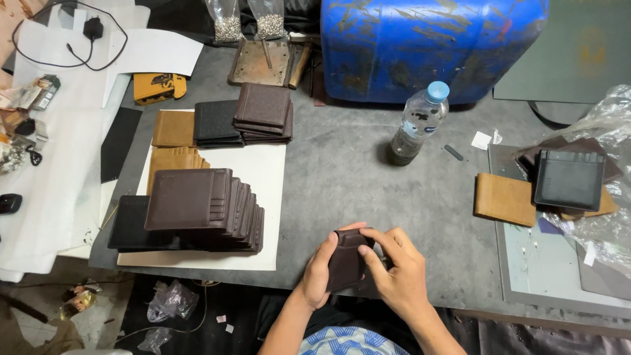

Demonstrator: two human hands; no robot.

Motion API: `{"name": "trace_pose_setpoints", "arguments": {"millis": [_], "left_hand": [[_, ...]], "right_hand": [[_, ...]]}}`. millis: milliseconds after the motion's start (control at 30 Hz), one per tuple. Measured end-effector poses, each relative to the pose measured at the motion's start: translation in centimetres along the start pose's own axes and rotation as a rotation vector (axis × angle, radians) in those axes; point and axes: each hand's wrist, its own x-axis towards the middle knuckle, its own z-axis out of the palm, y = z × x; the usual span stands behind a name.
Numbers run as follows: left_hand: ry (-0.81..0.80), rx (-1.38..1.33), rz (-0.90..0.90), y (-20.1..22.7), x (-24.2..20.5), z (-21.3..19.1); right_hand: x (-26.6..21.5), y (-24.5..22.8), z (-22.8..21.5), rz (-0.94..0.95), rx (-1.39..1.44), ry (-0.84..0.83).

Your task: Inspecting, applying liquid finish, and folding leather wallets at a workshop bench

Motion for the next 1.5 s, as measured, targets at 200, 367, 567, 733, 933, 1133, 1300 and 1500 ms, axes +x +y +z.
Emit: {"name": "trace_pose_setpoints", "arguments": {"millis": [200,367,567,733,933,1133,1300,1500], "left_hand": [[-0.131,0.081,-0.041,-0.2,0.1,-1.0],[-0.126,0.115,-0.136,-0.6,0.2,-1.6],[-0.158,0.161,-0.181,0.5,1.2,-1.2],[-0.229,0.192,-0.208,2.4,1.4,-0.4],[-0.319,0.006,-0.338,0.8,-0.1,-3.1],[-0.266,-0.250,-0.021,-0.7,0.3,-3.8],[-0.112,-0.466,0.150,-0.4,0.5,-2.8],[0.018,-0.603,0.175,-0.9,1.2,-1.3]], "right_hand": [[1.7,0.0,-1.9,0.175,0.227,-0.276],[2.7,0.7,-2.9,0.310,0.202,-0.263],[3.7,0.4,-3.5,0.454,0.320,-0.219],[3.4,2.6,-4.6,0.393,0.337,-0.146],[4.0,9.5,-9.8,0.371,0.579,0.436],[2.3,7.6,-7.6,0.649,-0.226,0.198],[-0.6,7.3,-4.5,0.736,0.233,0.500],[-1.9,2.5,-1.3,0.964,0.708,0.224]]}}
